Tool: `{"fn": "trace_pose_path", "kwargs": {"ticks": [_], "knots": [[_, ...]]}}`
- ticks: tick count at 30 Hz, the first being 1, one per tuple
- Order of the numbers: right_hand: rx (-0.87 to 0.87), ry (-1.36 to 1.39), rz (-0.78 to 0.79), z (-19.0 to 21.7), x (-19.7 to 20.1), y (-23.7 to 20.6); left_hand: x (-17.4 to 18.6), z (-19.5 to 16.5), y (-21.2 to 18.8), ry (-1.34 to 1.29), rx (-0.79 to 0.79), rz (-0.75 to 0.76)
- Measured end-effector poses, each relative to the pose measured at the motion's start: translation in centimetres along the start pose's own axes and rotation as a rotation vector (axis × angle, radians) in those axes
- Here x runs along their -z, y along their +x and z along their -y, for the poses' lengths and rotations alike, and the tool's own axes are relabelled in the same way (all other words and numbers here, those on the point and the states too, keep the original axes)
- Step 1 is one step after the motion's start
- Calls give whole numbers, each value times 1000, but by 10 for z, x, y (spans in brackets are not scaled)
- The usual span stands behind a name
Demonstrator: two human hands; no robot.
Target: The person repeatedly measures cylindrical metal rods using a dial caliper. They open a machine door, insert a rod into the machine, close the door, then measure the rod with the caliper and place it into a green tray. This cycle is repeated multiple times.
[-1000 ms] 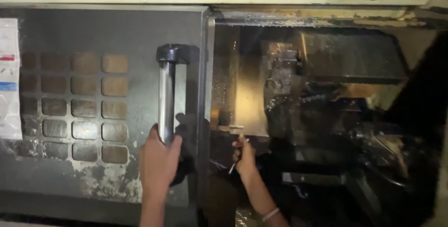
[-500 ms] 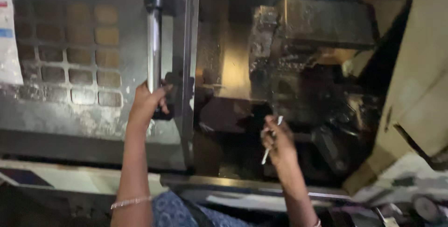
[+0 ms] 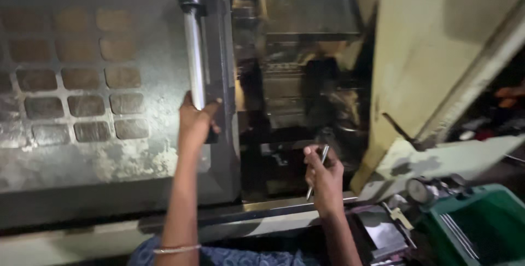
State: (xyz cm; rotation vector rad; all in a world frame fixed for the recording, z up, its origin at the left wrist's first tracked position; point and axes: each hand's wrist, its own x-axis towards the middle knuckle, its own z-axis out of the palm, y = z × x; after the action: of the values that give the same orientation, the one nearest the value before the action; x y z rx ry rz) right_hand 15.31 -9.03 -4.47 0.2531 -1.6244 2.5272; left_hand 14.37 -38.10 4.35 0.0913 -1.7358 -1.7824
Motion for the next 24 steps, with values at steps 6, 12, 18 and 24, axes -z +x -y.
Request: {"fn": "trace_pose_path", "kwargs": {"ticks": [6, 12, 18, 24], "knots": [[421, -348, -232, 21, 46, 2, -122, 5, -18, 35, 61, 26], [951, -860, -588, 83, 117, 12, -227, 17, -35, 59, -33, 127], [1020, -1193, -464, 155, 187, 46, -314, 35, -49, -27, -40, 246], [857, -1503, -288, 179, 217, 63, -375, 45, -55, 128, -151, 251]]}}
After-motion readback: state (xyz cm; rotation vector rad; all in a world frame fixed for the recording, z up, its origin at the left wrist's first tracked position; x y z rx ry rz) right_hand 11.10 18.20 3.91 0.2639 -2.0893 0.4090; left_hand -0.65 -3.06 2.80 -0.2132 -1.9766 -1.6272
